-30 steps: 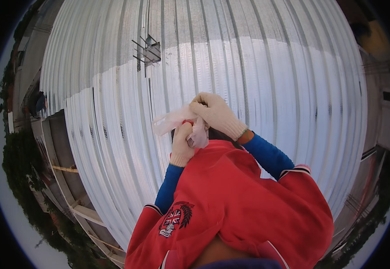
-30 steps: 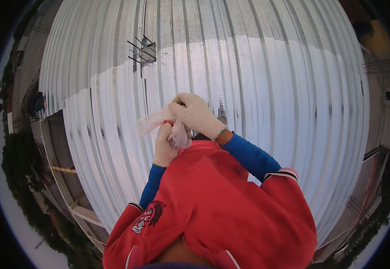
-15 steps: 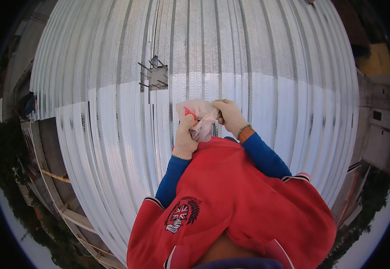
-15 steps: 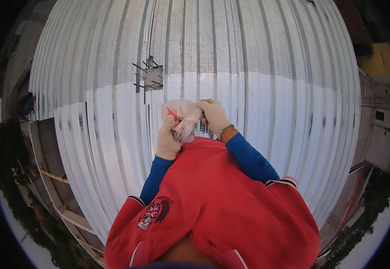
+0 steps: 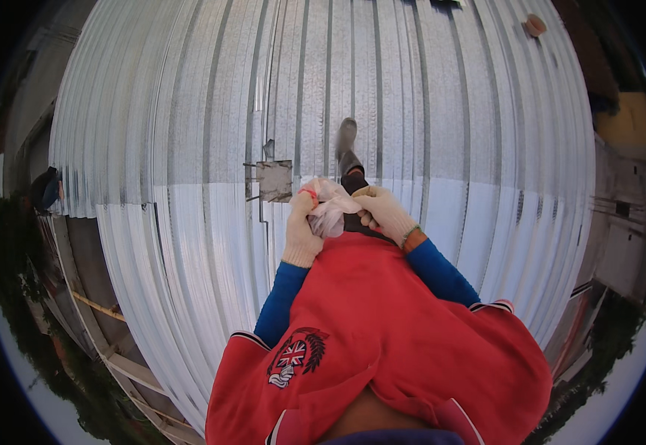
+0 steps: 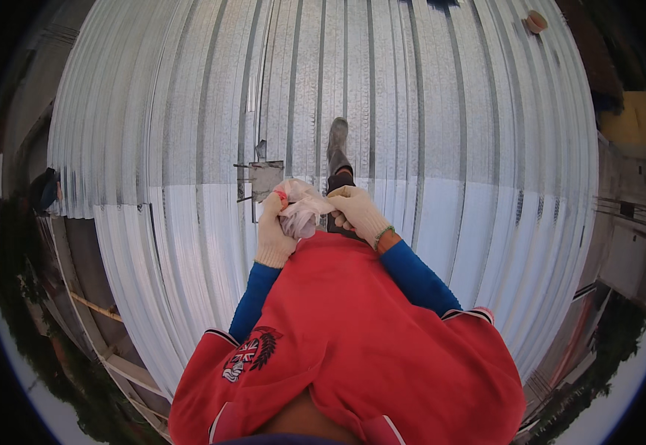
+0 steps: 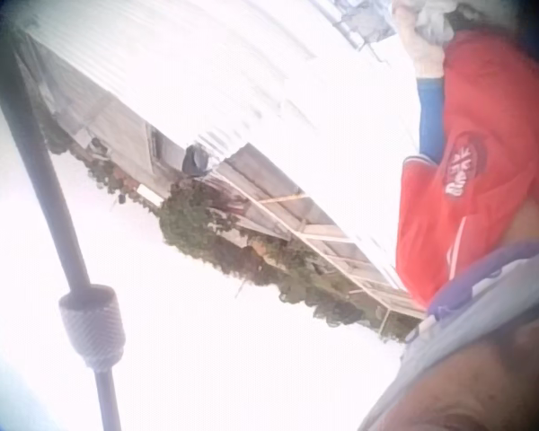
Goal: The person walks on a corrugated metal roof, carries a plastic bag of fasteners, and uses a hammer to secure metal sheets. They move along the roof, place fasteners, and strike them with a hammer while other workers are visible nearby.
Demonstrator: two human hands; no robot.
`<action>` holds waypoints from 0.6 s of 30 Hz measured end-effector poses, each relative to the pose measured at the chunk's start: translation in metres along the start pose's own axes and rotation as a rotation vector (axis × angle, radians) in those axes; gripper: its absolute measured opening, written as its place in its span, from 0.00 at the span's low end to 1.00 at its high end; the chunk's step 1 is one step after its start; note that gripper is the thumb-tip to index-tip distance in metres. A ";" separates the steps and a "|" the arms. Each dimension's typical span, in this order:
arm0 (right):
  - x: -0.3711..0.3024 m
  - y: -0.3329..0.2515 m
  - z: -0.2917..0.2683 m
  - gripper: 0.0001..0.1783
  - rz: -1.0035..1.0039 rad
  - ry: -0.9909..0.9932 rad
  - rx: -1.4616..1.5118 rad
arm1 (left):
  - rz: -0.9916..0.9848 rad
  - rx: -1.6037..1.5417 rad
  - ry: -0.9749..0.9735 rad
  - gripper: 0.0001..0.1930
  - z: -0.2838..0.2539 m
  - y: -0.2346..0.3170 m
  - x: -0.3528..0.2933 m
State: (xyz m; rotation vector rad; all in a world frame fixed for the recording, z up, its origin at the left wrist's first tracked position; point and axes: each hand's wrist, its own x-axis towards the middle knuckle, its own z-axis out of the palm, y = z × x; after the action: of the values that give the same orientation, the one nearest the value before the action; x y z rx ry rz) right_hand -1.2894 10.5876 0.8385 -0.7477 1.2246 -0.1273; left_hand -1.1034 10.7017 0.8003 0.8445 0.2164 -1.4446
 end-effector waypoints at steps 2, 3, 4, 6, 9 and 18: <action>0.044 -0.053 -0.018 0.13 -0.023 -0.086 -0.091 | 0.010 0.040 0.012 0.22 0.014 0.026 0.052; 0.065 -0.080 -0.018 0.13 -0.006 -0.135 -0.130 | 0.015 0.067 0.015 0.21 0.027 0.043 0.078; 0.083 -0.108 -0.016 0.13 0.011 -0.183 -0.169 | 0.067 0.082 0.007 0.22 0.040 0.060 0.100; 0.132 -0.158 -0.017 0.14 -0.001 -0.272 -0.249 | 0.147 0.092 -0.007 0.24 0.097 0.091 0.131; 0.177 -0.257 -0.024 0.15 -0.024 -0.374 -0.425 | 0.191 -0.040 0.060 0.21 0.155 0.127 0.192; 0.285 -0.453 -0.013 0.20 -0.068 -0.371 -0.300 | 0.364 -0.215 0.182 0.28 0.241 0.244 0.320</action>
State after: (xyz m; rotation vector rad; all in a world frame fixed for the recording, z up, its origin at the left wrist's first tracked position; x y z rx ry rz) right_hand -1.0626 10.1030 0.8705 -1.0239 0.8724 0.1390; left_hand -0.9110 10.2797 0.8672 0.7917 0.3302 -0.9865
